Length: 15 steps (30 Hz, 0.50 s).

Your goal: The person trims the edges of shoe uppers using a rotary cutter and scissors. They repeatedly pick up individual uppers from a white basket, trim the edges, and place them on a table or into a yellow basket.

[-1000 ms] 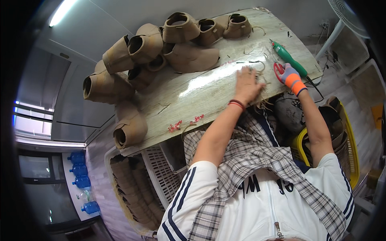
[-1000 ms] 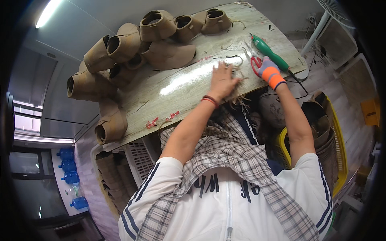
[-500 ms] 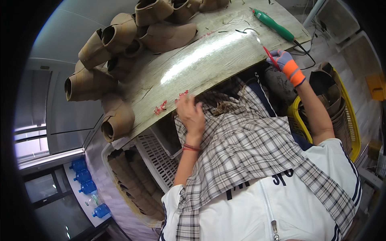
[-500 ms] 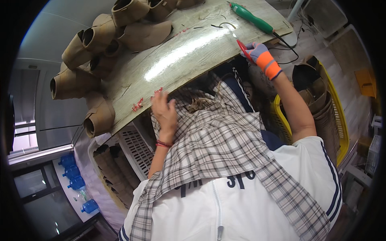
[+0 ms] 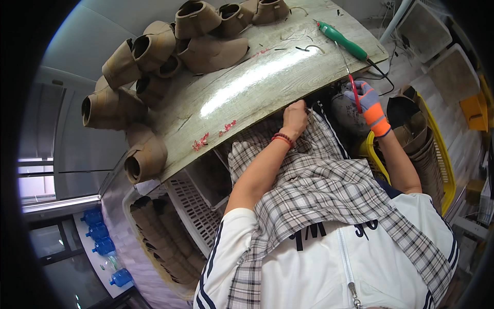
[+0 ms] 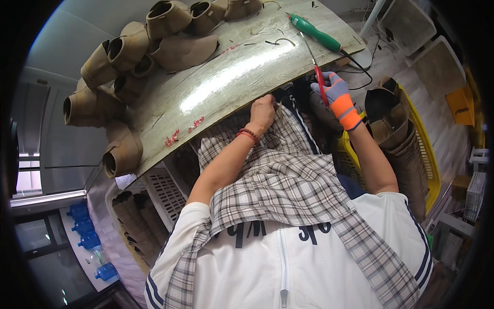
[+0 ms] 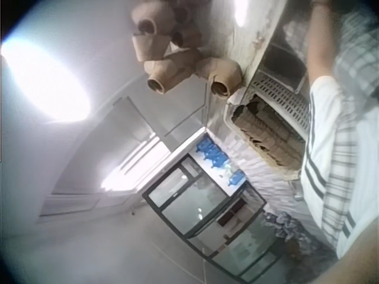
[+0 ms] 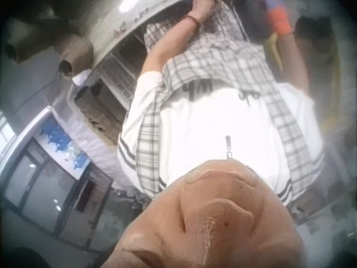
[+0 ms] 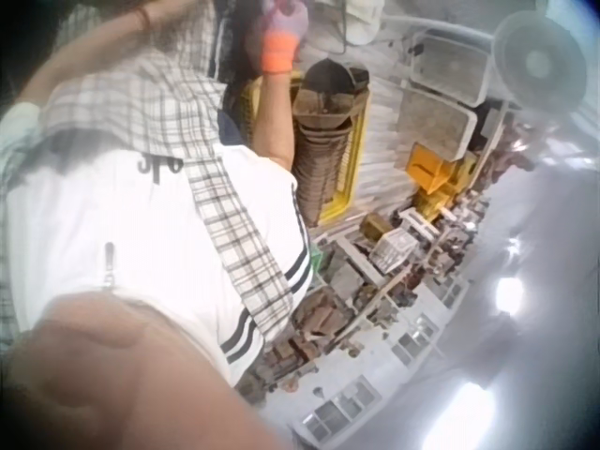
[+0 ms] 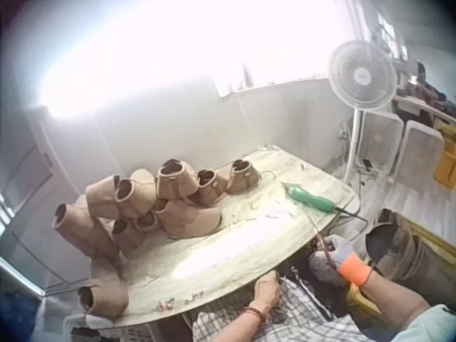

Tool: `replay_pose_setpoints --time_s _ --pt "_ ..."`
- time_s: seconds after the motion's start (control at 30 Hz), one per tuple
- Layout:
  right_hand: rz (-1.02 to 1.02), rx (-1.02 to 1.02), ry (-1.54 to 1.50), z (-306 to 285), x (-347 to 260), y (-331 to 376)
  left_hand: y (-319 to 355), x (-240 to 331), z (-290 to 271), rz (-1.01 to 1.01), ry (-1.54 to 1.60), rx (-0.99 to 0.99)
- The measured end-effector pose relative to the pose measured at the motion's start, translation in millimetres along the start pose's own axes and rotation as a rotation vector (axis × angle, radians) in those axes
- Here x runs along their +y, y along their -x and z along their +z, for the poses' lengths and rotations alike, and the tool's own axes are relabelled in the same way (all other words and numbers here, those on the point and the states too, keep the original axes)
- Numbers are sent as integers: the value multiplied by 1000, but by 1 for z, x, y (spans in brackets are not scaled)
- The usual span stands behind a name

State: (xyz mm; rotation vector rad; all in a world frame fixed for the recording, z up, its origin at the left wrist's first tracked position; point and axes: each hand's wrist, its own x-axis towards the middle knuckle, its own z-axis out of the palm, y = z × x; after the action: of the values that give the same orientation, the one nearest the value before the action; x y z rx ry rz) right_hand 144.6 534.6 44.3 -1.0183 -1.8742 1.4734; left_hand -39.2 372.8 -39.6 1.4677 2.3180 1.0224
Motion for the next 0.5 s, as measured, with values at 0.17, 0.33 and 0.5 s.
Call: replay_pose_setpoints --time_s 0.17,0.33,0.5 --pt "-58 50 4 -5 -16 6 -16 51 11 268 177 121" --pt "64 -95 -125 -2 -41 7 -37 77 25 373 380 -99" --pt "4 -86 -30 -2 -34 7 40 62 -68 362 201 -134"
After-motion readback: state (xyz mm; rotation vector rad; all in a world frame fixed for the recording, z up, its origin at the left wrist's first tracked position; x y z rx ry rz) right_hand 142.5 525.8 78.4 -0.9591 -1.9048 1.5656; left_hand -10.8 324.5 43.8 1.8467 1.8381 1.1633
